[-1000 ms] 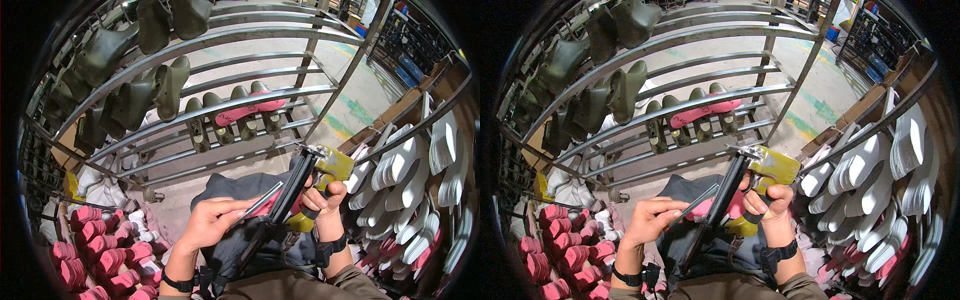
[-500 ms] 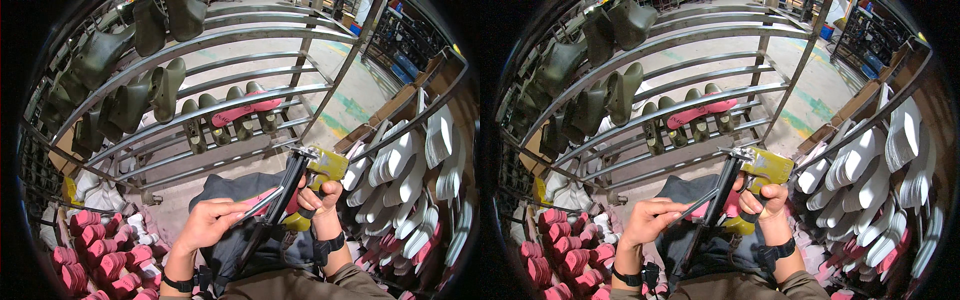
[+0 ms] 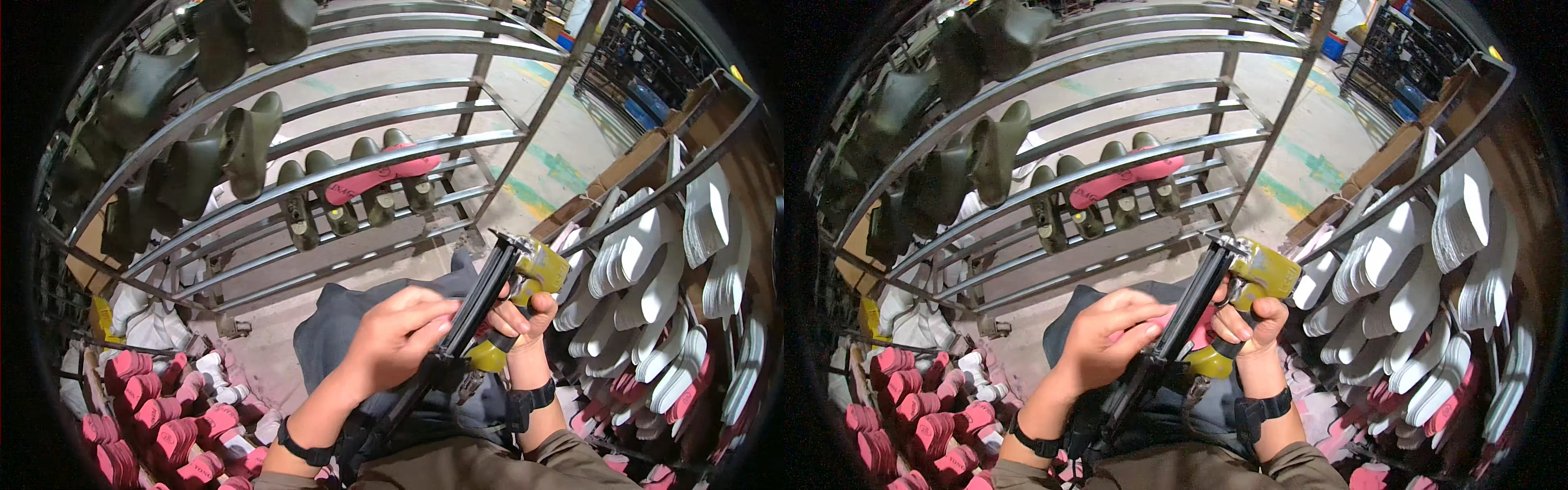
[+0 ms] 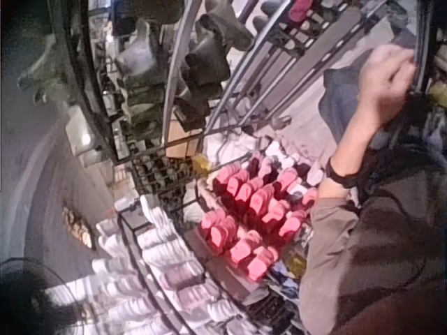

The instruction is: Attaching pink insoles to green shoe lasts using a pneumatic stapler gun in a factory setting.

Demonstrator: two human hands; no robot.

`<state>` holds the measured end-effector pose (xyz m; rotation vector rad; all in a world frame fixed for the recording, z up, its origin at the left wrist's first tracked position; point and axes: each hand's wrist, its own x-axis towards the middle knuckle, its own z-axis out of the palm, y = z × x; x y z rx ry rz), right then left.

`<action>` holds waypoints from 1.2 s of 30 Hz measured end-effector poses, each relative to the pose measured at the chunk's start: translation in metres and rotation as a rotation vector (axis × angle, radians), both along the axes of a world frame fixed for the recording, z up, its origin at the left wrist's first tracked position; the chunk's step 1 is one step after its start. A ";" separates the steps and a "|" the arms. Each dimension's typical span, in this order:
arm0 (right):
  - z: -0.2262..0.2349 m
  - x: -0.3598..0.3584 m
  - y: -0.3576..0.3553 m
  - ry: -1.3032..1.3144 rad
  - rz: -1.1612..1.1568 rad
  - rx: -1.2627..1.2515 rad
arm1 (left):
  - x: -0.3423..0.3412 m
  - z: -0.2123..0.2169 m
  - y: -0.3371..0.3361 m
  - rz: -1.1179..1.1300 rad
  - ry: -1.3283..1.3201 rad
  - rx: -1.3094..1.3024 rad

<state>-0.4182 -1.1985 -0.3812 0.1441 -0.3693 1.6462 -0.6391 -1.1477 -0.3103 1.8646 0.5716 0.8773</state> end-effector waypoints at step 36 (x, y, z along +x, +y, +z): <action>0.010 0.020 -0.078 -1.644 -0.515 -0.714 | -0.056 -0.154 -0.030 0.246 0.749 0.201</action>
